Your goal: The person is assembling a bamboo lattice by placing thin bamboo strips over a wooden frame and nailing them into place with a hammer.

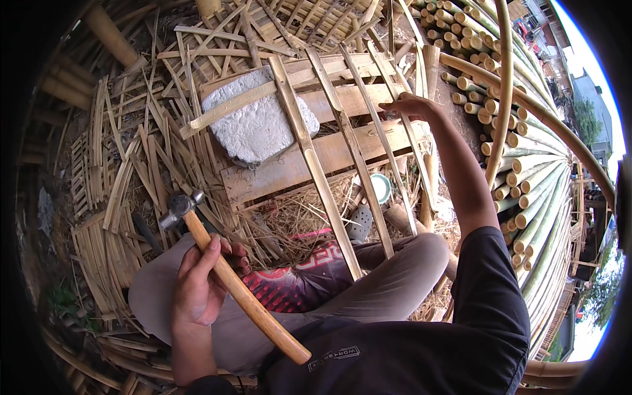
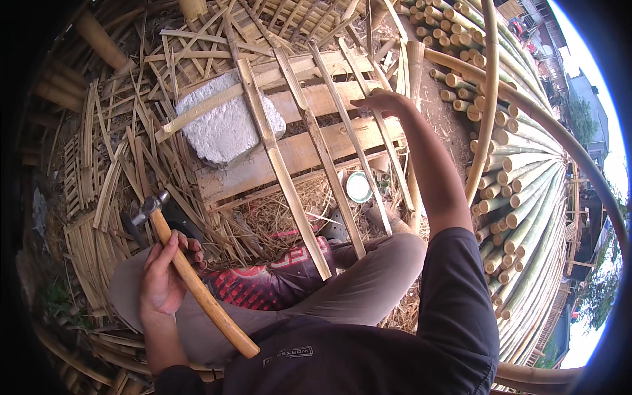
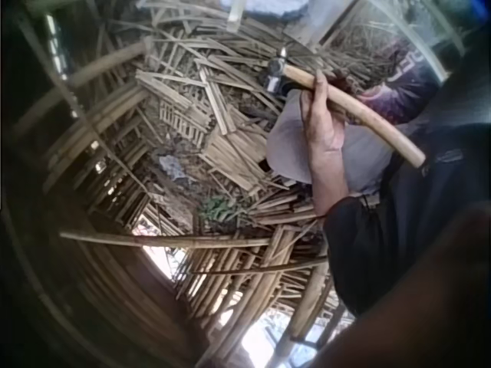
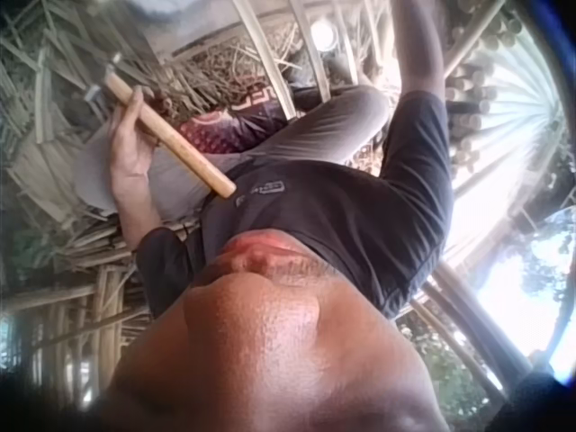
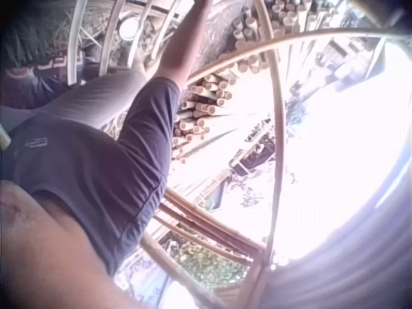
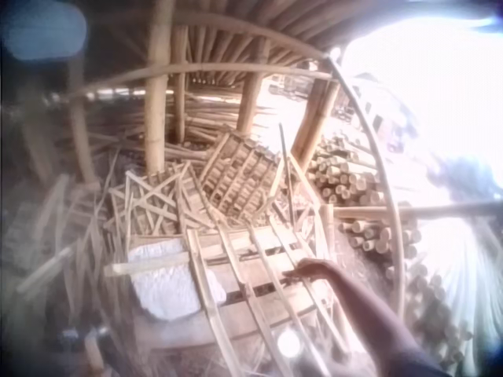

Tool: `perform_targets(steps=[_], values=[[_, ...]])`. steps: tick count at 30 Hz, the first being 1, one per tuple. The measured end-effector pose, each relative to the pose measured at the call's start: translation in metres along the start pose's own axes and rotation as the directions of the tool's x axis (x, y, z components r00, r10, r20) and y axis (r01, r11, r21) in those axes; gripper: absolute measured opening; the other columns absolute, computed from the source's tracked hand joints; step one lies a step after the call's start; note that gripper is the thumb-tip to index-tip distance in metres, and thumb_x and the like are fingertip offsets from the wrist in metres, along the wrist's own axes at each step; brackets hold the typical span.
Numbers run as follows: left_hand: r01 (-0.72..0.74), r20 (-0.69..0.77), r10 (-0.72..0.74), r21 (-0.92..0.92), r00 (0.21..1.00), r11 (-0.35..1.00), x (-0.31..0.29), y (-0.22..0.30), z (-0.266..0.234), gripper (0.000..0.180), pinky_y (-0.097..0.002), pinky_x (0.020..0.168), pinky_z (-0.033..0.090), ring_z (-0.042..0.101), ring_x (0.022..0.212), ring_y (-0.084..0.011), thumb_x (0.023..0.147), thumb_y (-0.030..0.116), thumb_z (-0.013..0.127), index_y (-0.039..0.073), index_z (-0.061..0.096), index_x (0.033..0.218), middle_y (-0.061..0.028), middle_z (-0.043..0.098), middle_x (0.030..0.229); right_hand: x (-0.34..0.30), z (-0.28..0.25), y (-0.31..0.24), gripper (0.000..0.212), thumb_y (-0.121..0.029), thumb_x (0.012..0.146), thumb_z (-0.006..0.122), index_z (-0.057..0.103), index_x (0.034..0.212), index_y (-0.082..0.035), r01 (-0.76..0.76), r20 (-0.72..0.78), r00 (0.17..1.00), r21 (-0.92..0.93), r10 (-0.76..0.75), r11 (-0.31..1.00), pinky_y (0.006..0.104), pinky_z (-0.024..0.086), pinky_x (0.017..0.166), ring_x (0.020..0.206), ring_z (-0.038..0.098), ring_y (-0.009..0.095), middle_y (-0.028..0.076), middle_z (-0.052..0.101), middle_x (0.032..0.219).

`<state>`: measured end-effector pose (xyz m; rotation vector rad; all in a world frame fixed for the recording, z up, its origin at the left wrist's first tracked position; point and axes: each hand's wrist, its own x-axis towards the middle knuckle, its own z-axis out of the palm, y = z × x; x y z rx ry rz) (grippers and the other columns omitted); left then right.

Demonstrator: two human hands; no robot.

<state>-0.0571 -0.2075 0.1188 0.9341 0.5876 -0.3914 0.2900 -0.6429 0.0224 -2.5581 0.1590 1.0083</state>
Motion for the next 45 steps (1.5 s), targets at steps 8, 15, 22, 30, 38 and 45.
perform_targets(steps=[8, 15, 22, 30, 38, 45], values=[[-0.019, -0.004, 0.019, -0.065, 1.000, 0.998, 0.001, -0.001, 0.001, 0.021, -0.0339, 0.077, 0.053, 0.065, 0.082, -0.0214, 0.100, 0.025, 0.056, 0.004, 0.057, 0.096, -0.0138, 0.066, 0.094, 0.005, 0.005, 0.005, 0.062, -0.058, 0.082, 0.071, 0.069, 0.103, 0.000, -0.027, -0.017, 0.999, 0.070, 0.028, 0.997, 0.0379, 0.051, 0.081, 0.089, 0.064, 0.019, 0.011, 0.067, 0.102], [-0.007, 0.004, 0.007, -0.069, 1.000, 0.998, -0.001, 0.000, 0.000, 0.022, -0.0338, 0.077, 0.053, 0.065, 0.081, -0.0212, 0.100, 0.026, 0.056, 0.004, 0.056, 0.094, -0.0142, 0.066, 0.093, 0.014, 0.006, 0.007, 0.058, -0.059, 0.081, 0.072, 0.070, 0.098, -0.003, -0.059, 0.005, 0.998, 0.124, 0.059, 0.991, 0.0366, 0.051, 0.078, 0.084, 0.062, 0.019, 0.010, 0.067, 0.095], [-0.007, 0.009, 0.007, -0.062, 1.000, 0.998, -0.001, 0.001, 0.001, 0.023, -0.0340, 0.077, 0.053, 0.065, 0.082, -0.0210, 0.099, 0.026, 0.057, 0.004, 0.057, 0.095, -0.0140, 0.066, 0.093, 0.021, 0.007, 0.022, 0.060, -0.062, 0.081, 0.069, 0.073, 0.088, -0.003, 0.032, -0.135, 0.991, 0.025, -0.028, 0.999, 0.0342, 0.054, 0.068, 0.076, 0.065, 0.018, 0.010, 0.069, 0.084], [-0.005, 0.005, 0.005, -0.059, 1.000, 0.998, -0.004, 0.002, 0.001, 0.023, -0.0347, 0.078, 0.053, 0.064, 0.083, -0.0213, 0.099, 0.026, 0.057, 0.003, 0.057, 0.096, -0.0139, 0.066, 0.094, -0.006, 0.001, 0.002, 0.074, -0.071, 0.082, 0.059, 0.073, 0.082, 0.002, 0.001, -0.316, 0.947, -0.153, -0.050, 0.988, 0.0373, 0.056, 0.074, 0.075, 0.069, 0.026, 0.017, 0.070, 0.079], [-0.009, 0.004, 0.009, -0.030, 1.000, 0.999, -0.006, 0.002, 0.001, 0.021, -0.0346, 0.076, 0.052, 0.062, 0.083, -0.0196, 0.100, 0.028, 0.056, 0.007, 0.056, 0.097, -0.0106, 0.063, 0.095, -0.011, -0.001, 0.016, 0.038, -0.031, 0.092, 0.060, 0.072, 0.083, 0.004, 0.107, -0.470, 0.882, 0.169, -0.015, 0.980, 0.0333, 0.059, 0.060, 0.069, 0.070, 0.022, 0.017, 0.071, 0.081], [0.008, 0.027, -0.008, -0.024, 1.000, 1.000, -0.007, 0.004, 0.000, 0.020, -0.0346, 0.077, 0.051, 0.061, 0.085, -0.0187, 0.100, 0.028, 0.055, 0.009, 0.055, 0.098, -0.0088, 0.061, 0.095, -0.007, -0.012, 0.045, 0.013, -0.009, 0.073, 0.074, 0.076, 0.085, -0.003, 0.231, -0.485, 0.853, 0.024, -0.190, 0.973, 0.0313, 0.058, 0.056, 0.065, 0.071, 0.019, 0.012, 0.073, 0.075]])
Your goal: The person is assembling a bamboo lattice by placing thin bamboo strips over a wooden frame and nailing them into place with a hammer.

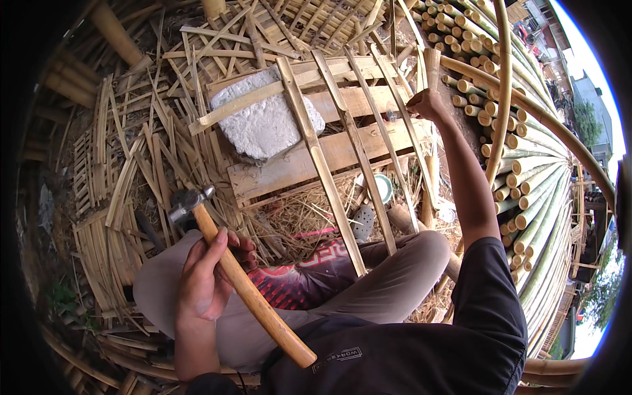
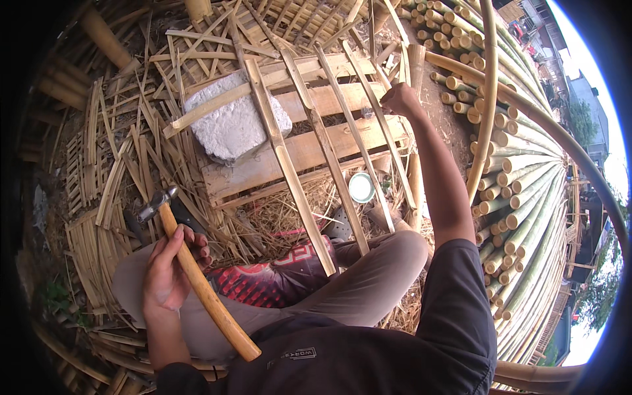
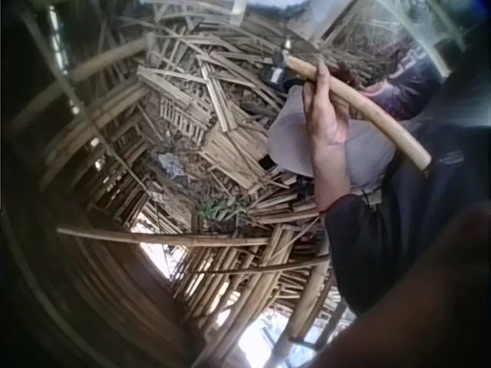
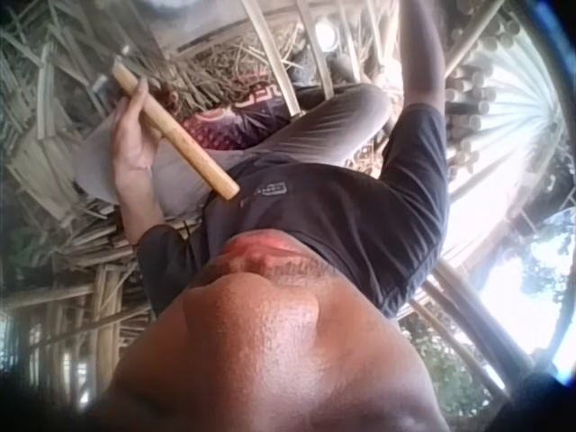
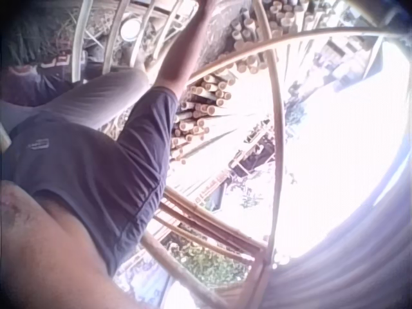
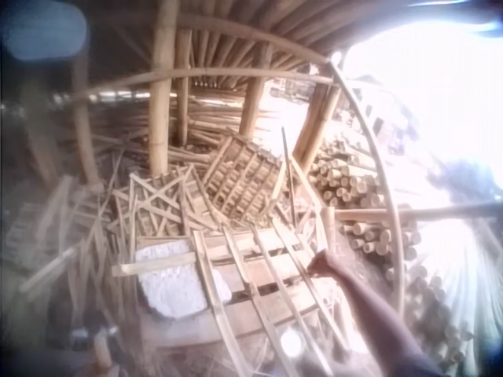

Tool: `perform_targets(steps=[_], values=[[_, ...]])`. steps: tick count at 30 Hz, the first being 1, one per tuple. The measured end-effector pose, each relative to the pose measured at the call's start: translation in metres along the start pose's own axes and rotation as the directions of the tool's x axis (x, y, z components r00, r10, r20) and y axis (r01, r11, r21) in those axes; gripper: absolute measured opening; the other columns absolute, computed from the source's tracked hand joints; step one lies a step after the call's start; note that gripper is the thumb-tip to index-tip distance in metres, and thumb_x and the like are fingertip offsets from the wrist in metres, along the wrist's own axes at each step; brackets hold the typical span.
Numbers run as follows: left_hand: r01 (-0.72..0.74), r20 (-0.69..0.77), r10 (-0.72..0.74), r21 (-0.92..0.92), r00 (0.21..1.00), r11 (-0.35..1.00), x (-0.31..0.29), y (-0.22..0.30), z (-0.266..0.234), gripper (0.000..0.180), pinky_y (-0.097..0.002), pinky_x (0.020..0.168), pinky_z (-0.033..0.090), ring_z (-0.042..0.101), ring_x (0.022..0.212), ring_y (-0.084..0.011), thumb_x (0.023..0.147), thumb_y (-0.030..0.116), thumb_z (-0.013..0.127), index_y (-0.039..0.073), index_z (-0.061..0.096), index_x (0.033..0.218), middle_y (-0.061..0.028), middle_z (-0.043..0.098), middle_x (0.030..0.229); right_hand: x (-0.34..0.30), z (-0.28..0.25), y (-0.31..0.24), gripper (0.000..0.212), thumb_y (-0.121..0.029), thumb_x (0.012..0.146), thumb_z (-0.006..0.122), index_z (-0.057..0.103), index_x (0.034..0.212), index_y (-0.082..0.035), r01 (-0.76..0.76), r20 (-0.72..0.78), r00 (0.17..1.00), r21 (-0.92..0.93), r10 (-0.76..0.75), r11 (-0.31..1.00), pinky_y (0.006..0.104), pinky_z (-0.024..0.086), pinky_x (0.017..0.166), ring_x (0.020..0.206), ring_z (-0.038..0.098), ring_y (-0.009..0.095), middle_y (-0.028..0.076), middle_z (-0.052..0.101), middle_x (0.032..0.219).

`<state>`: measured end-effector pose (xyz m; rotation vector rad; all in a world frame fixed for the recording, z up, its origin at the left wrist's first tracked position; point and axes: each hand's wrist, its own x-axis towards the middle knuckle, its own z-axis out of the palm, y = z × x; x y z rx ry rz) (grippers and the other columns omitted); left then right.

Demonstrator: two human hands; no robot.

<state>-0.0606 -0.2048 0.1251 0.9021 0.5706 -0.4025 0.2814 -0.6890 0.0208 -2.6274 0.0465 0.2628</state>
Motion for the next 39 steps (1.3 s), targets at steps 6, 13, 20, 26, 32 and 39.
perform_targets(steps=[6, 13, 20, 26, 32, 39], values=[[-0.020, -0.016, 0.020, 0.010, 1.000, 1.000, -0.001, -0.001, 0.001, 0.021, -0.0352, 0.077, 0.052, 0.062, 0.085, -0.0196, 0.099, 0.029, 0.055, 0.008, 0.056, 0.099, -0.0097, 0.063, 0.096, -0.014, -0.005, -0.005, 0.022, -0.007, 0.073, 0.074, 0.074, 0.094, -0.005, -0.029, -0.130, 0.991, 0.002, 0.029, 1.000, 0.0291, 0.057, 0.057, 0.064, 0.070, 0.019, 0.012, 0.073, 0.077], [-0.023, 0.033, 0.022, 0.017, 0.999, 1.000, -0.005, -0.002, 0.000, 0.023, -0.0355, 0.077, 0.052, 0.063, 0.086, -0.0198, 0.100, 0.030, 0.055, 0.007, 0.057, 0.097, -0.0101, 0.064, 0.095, -0.096, -0.017, -0.058, 0.031, -0.003, 0.087, 0.069, 0.065, 0.118, -0.008, 0.144, -0.251, 0.965, 0.283, -0.071, 0.948, 0.0262, 0.060, 0.066, 0.090, 0.072, 0.017, 0.007, 0.073, 0.096], [-0.065, 0.075, 0.062, 0.047, 0.995, 0.997, -0.006, -0.009, -0.016, 0.027, -0.0351, 0.081, 0.053, 0.064, 0.088, -0.0199, 0.101, 0.031, 0.052, 0.004, 0.059, 0.101, -0.0111, 0.066, 0.097, -0.222, 0.021, -0.134, 0.025, -0.009, 0.088, 0.071, 0.067, 0.112, -0.003, 0.208, -0.176, 0.978, 0.856, -0.112, 0.473, 0.0284, 0.059, 0.072, 0.091, 0.072, 0.020, 0.009, 0.072, 0.097], [-0.067, 0.195, 0.050, 0.081, 0.980, 0.995, -0.004, -0.027, -0.017, 0.035, -0.0347, 0.085, 0.053, 0.066, 0.091, -0.0193, 0.102, 0.034, 0.050, 0.001, 0.061, 0.106, -0.0120, 0.068, 0.099, -0.298, 0.087, -0.151, 0.013, -0.009, 0.090, 0.069, 0.066, 0.102, -0.004, -0.087, 0.092, 0.988, 0.995, -0.127, 0.051, 0.0315, 0.059, 0.075, 0.094, 0.071, 0.022, 0.010, 0.072, 0.094], [-0.111, 0.197, 0.066, 0.227, 0.978, 0.968, -0.007, -0.039, -0.022, 0.035, -0.0341, 0.086, 0.049, 0.059, 0.102, -0.0166, 0.103, 0.036, 0.048, 0.005, 0.060, 0.113, -0.0075, 0.065, 0.105, -0.343, 0.111, -0.185, 0.007, -0.008, 0.092, 0.066, 0.063, 0.096, -0.004, -0.276, 0.274, 0.911, 0.960, -0.307, 0.037, 0.0445, 0.049, 0.100, 0.123, 0.057, 0.030, 0.021, 0.063, 0.124], [-0.266, 0.272, 0.162, 0.408, 0.949, 0.873, -0.005, -0.049, -0.008, 0.036, -0.0294, 0.083, 0.047, 0.058, 0.096, -0.0107, 0.099, 0.039, 0.057, 0.005, 0.068, 0.104, -0.0029, 0.065, 0.102, -0.384, 0.125, -0.195, 0.010, -0.003, 0.086, 0.072, 0.068, 0.094, 0.000, -0.372, 0.408, 0.675, 0.908, -0.615, 0.195, 0.0309, 0.049, 0.095, 0.109, 0.061, 0.018, 0.013, 0.067, 0.116]])
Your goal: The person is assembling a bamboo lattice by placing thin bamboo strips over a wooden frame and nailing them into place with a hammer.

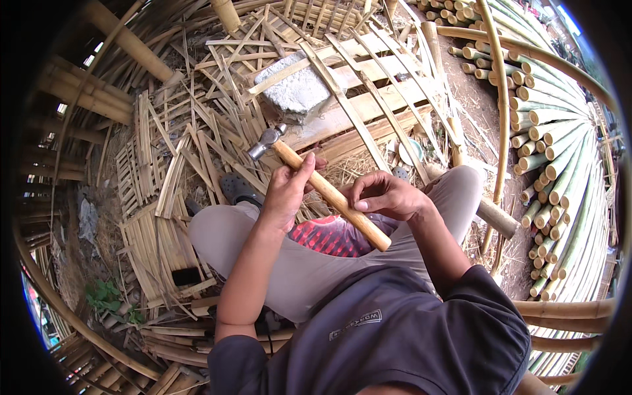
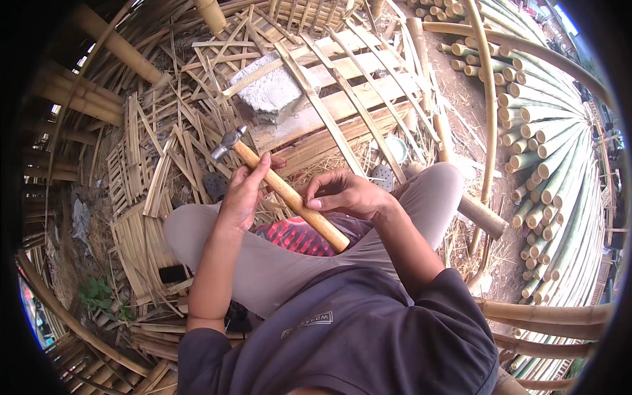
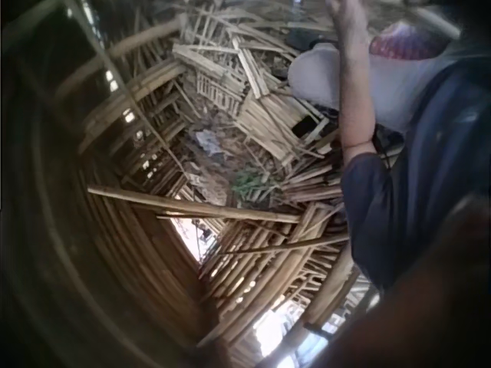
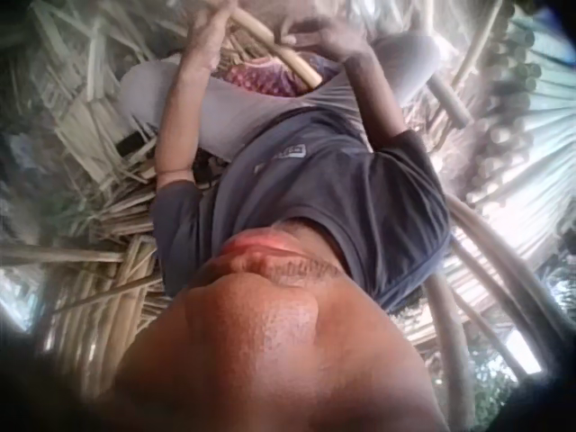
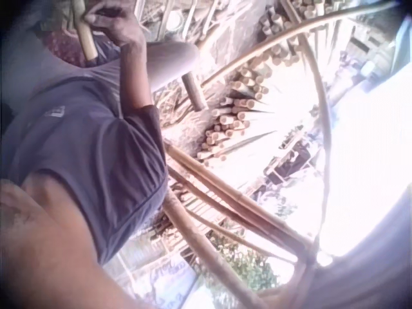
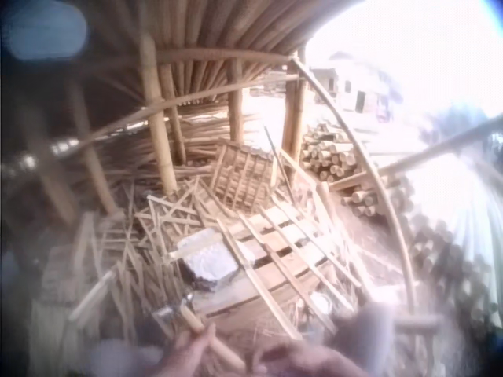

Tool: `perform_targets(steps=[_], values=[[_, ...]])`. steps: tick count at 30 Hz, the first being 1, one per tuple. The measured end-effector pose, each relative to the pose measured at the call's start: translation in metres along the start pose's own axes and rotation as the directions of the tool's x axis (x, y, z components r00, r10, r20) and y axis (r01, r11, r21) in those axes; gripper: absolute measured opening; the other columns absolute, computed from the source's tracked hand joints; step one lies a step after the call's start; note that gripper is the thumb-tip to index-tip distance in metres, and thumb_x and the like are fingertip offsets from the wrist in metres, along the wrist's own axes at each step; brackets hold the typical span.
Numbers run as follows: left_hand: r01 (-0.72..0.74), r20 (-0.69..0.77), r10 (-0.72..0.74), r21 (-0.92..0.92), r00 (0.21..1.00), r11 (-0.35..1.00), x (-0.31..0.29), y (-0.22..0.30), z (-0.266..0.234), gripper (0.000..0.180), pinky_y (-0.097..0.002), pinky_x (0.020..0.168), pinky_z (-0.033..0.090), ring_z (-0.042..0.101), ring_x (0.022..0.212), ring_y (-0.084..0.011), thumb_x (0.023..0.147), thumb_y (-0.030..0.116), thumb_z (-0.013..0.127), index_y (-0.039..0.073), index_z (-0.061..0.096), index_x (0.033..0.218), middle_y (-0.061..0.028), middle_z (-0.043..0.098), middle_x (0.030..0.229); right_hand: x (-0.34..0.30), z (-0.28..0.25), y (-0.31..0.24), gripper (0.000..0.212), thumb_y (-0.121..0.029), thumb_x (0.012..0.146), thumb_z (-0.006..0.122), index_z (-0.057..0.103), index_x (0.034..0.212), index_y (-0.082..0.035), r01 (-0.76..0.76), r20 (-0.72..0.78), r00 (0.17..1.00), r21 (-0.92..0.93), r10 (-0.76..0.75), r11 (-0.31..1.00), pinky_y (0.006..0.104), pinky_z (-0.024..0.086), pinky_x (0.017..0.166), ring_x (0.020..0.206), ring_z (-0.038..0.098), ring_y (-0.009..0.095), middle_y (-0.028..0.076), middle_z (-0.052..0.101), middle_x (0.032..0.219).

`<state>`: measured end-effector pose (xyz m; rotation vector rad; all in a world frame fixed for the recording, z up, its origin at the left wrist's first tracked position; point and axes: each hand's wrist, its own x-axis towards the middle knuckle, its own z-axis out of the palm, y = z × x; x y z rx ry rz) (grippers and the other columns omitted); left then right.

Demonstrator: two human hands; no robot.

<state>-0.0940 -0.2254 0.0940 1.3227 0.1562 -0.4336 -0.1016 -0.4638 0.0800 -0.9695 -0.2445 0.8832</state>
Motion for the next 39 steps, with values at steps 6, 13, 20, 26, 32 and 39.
perform_targets(steps=[6, 13, 20, 26, 32, 39], values=[[-0.118, 0.025, 0.116, 0.226, 0.993, 0.967, 0.010, -0.016, 0.011, 0.039, -0.0280, 0.084, 0.047, 0.060, 0.093, -0.0115, 0.096, 0.039, 0.062, 0.001, 0.069, 0.104, -0.0050, 0.067, 0.095, -0.010, 0.023, 0.022, 0.008, -0.001, 0.085, 0.070, 0.070, 0.092, 0.002, 0.072, 0.023, 0.997, 0.102, -0.075, 0.992, 0.0572, 0.047, 0.100, 0.116, 0.059, 0.035, 0.021, 0.066, 0.104], [-0.052, 0.053, 0.040, 0.252, 0.998, 0.966, 0.007, -0.035, 0.014, 0.039, -0.0293, 0.083, 0.050, 0.063, 0.091, -0.0128, 0.097, 0.038, 0.062, 0.000, 0.068, 0.104, -0.0069, 0.068, 0.100, -0.010, 0.019, 0.041, 0.007, -0.005, 0.084, 0.073, 0.069, 0.087, -0.001, -0.086, 0.017, 0.996, 0.184, 0.085, 0.979, 0.0271, 0.048, 0.063, 0.079, 0.050, 0.016, 0.005, 0.052, 0.085], [-0.039, 0.063, -0.001, 0.639, 0.998, 0.768, 0.011, -0.076, -0.011, 0.052, -0.0339, 0.074, 0.050, 0.065, 0.082, -0.0184, 0.098, 0.046, 0.056, -0.004, 0.066, 0.107, -0.0145, 0.069, 0.089, 0.002, -0.014, 0.069, 0.008, -0.005, 0.085, 0.072, 0.067, 0.088, 0.001, -0.175, -0.026, 0.983, 0.184, 0.183, 0.967, 0.0171, 0.030, 0.045, 0.061, 0.046, 0.007, 0.009, 0.057, 0.083], [-0.089, 0.231, -0.331, 0.915, 0.915, 0.393, -0.014, -0.057, -0.043, 0.053, -0.0401, 0.081, 0.051, 0.066, 0.091, -0.0336, 0.097, 0.042, 0.053, 0.000, 0.055, 0.129, -0.0227, 0.068, 0.100, 0.018, -0.028, 0.113, 0.005, -0.004, 0.089, 0.069, 0.068, 0.093, 0.000, -0.222, -0.128, 0.962, 0.141, 0.240, 0.965, 0.0177, 0.033, 0.048, 0.064, 0.047, 0.005, 0.006, 0.060, 0.085], [0.034, -0.065, 0.050, 0.885, 0.997, 0.465, -0.049, 0.052, -0.124, 0.048, -0.0375, 0.091, 0.049, 0.062, 0.104, -0.0239, 0.100, 0.034, 0.054, 0.000, 0.051, 0.133, -0.0140, 0.064, 0.113, 0.021, -0.035, 0.132, 0.006, -0.005, 0.090, 0.068, 0.069, 0.094, -0.001, -0.300, -0.117, 0.938, 0.204, 0.327, 0.932, 0.0176, 0.032, 0.050, 0.066, 0.047, 0.004, 0.004, 0.059, 0.083], [-0.112, -0.598, 0.227, 0.224, 0.769, 0.968, -0.032, -0.023, -0.306, 0.032, -0.0236, 0.073, 0.049, 0.064, 0.087, -0.0097, 0.102, 0.033, 0.051, 0.010, 0.060, 0.121, -0.0020, 0.069, 0.094, 0.025, -0.052, 0.160, 0.005, -0.003, 0.088, 0.071, 0.068, 0.092, -0.002, -0.395, -0.114, 0.896, 0.243, 0.430, 0.886, 0.0164, 0.034, 0.050, 0.076, 0.053, 0.008, 0.007, 0.059, 0.099]])
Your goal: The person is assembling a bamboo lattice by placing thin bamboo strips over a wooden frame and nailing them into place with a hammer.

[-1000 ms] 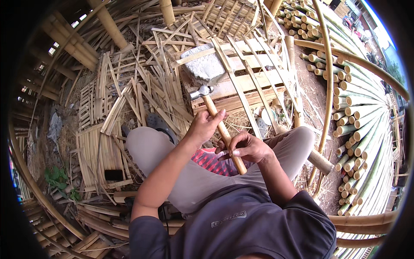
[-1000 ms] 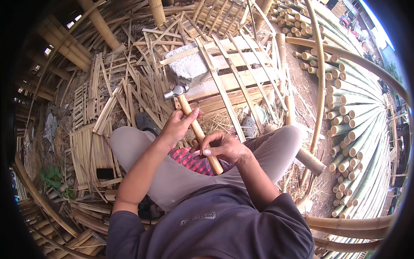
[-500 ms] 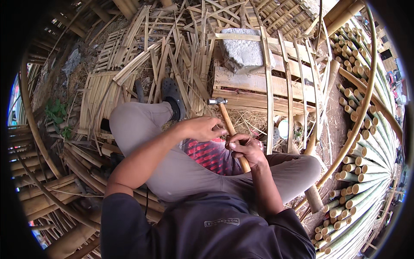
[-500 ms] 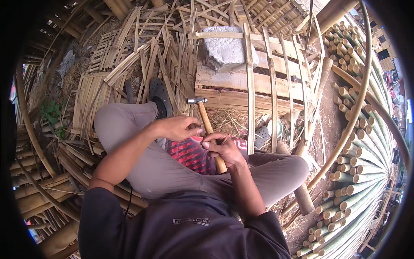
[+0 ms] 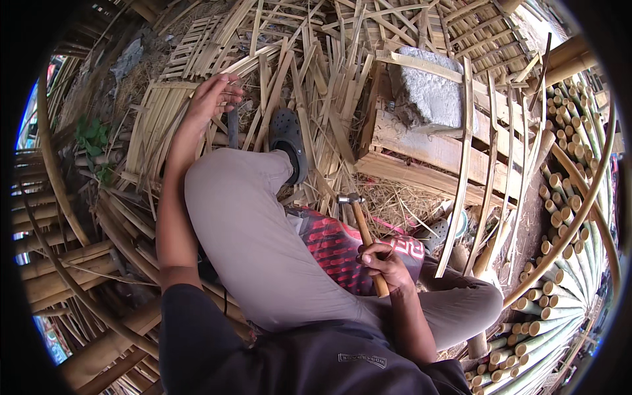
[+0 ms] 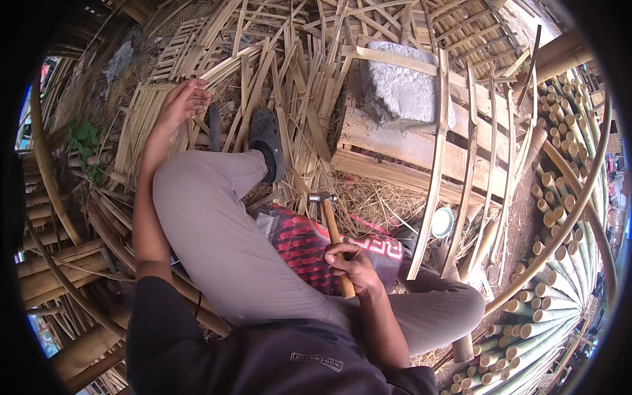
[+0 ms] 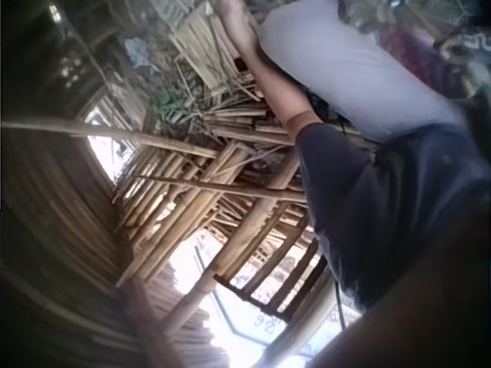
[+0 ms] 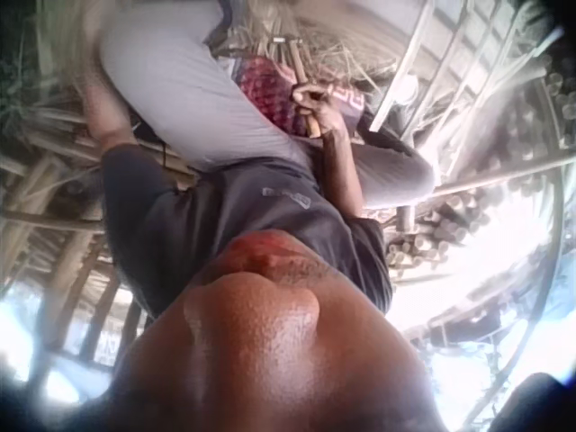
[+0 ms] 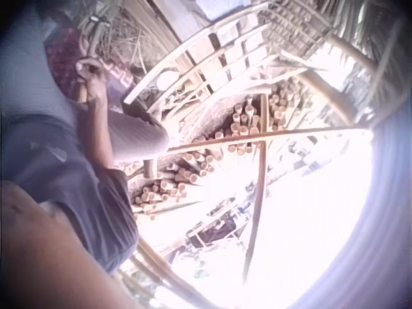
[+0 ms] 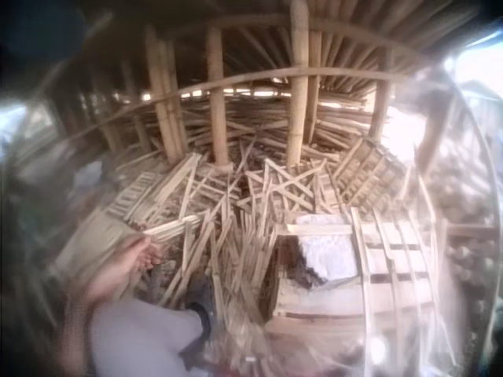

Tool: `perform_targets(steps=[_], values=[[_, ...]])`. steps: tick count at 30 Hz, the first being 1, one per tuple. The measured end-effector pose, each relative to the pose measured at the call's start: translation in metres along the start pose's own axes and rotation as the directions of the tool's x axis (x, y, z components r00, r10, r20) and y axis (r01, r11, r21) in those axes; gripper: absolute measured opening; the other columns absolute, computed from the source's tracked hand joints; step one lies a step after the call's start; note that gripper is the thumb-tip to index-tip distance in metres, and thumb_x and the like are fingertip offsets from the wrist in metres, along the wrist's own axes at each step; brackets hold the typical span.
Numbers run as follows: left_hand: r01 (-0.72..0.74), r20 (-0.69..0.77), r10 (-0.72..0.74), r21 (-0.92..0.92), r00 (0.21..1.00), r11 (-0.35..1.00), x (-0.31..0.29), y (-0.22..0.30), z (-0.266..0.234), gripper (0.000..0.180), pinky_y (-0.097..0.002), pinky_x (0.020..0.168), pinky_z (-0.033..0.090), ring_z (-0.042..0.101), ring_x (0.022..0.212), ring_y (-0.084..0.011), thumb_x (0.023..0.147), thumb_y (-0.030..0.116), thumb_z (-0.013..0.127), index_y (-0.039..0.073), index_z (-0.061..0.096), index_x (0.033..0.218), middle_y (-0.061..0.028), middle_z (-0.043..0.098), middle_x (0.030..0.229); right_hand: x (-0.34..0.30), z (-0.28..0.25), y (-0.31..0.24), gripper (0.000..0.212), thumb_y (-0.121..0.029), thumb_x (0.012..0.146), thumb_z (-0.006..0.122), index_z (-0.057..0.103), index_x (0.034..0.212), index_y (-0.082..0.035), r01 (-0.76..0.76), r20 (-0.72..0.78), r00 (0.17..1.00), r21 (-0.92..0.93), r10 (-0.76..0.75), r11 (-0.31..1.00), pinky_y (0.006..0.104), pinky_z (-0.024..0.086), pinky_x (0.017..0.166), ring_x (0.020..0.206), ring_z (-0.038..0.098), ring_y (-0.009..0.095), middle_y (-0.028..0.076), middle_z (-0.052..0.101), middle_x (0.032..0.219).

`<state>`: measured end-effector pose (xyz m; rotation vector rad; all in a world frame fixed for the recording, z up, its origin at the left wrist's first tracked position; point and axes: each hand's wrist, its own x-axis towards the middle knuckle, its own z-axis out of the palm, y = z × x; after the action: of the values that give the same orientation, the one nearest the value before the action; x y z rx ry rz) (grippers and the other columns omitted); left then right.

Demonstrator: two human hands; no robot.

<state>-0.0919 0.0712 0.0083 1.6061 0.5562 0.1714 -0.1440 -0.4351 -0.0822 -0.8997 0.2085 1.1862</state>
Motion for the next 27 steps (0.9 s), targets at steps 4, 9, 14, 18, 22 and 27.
perform_targets(steps=[4, 9, 14, 18, 22, 27], values=[[0.008, -0.209, 0.172, 0.659, 0.963, 0.752, 0.048, -0.248, -0.052, 0.028, -0.0419, 0.076, 0.055, 0.068, 0.085, -0.0349, 0.091, 0.026, 0.064, 0.005, 0.063, 0.108, -0.0185, 0.070, 0.090, 0.009, -0.007, 0.000, 0.010, -0.001, 0.083, 0.075, 0.069, 0.091, -0.002, -0.021, -0.036, 0.999, 0.000, 0.021, 1.000, 0.0190, 0.036, 0.051, 0.069, 0.049, 0.004, 0.005, 0.060, 0.099], [0.058, -0.007, -0.112, 0.883, 0.994, 0.465, 0.029, -0.349, -0.002, 0.033, -0.0416, 0.081, 0.053, 0.068, 0.090, -0.0321, 0.088, 0.020, 0.065, 0.005, 0.060, 0.116, -0.0161, 0.069, 0.096, 0.014, -0.019, -0.004, 0.009, 0.000, 0.082, 0.075, 0.069, 0.088, -0.004, -0.033, -0.076, 0.996, 0.042, 0.036, 0.999, 0.0193, 0.038, 0.052, 0.072, 0.053, 0.007, 0.007, 0.059, 0.098], [0.088, -0.075, -0.048, 0.925, 0.996, 0.370, 0.030, -0.370, 0.014, 0.033, -0.0424, 0.080, 0.053, 0.068, 0.090, -0.0333, 0.088, 0.020, 0.065, 0.005, 0.059, 0.117, -0.0165, 0.069, 0.097, 0.020, -0.022, -0.006, 0.008, 0.000, 0.083, 0.073, 0.067, 0.086, -0.005, -0.081, -0.112, 0.990, 0.041, 0.085, 0.996, 0.0177, 0.034, 0.053, 0.081, 0.051, 0.012, 0.006, 0.052, 0.098], [0.129, -0.154, 0.040, 0.922, 0.987, 0.365, 0.030, -0.371, 0.010, 0.033, -0.0430, 0.080, 0.053, 0.067, 0.090, -0.0342, 0.088, 0.020, 0.064, 0.006, 0.059, 0.117, -0.0167, 0.069, 0.097, 0.026, -0.025, 0.001, 0.012, -0.002, 0.081, 0.077, 0.069, 0.089, -0.007, -0.102, -0.129, 0.986, 0.045, 0.107, 0.994, 0.0177, 0.040, 0.055, 0.081, 0.059, 0.009, 0.006, 0.061, 0.102], [0.157, -0.220, 0.126, 0.911, 0.967, 0.381, 0.032, -0.367, 0.012, 0.033, -0.0437, 0.080, 0.053, 0.067, 0.090, -0.0351, 0.088, 0.020, 0.064, 0.006, 0.059, 0.117, -0.0170, 0.068, 0.098, 0.025, -0.021, 0.000, 0.013, -0.002, 0.081, 0.077, 0.069, 0.089, -0.007, -0.089, -0.173, 0.981, 0.002, 0.088, 0.996, 0.0182, 0.040, 0.054, 0.081, 0.058, 0.008, 0.005, 0.061, 0.104], [0.191, -0.309, 0.232, 0.887, 0.922, 0.421, 0.034, -0.366, 0.009, 0.034, -0.0445, 0.079, 0.053, 0.067, 0.090, -0.0363, 0.088, 0.020, 0.064, 0.007, 0.058, 0.118, -0.0174, 0.068, 0.098, 0.023, -0.021, -0.001, 0.012, 0.000, 0.082, 0.076, 0.069, 0.091, -0.005, -0.077, -0.158, 0.984, -0.003, 0.076, 0.997, 0.0188, 0.040, 0.054, 0.080, 0.058, 0.007, 0.005, 0.060, 0.105]])
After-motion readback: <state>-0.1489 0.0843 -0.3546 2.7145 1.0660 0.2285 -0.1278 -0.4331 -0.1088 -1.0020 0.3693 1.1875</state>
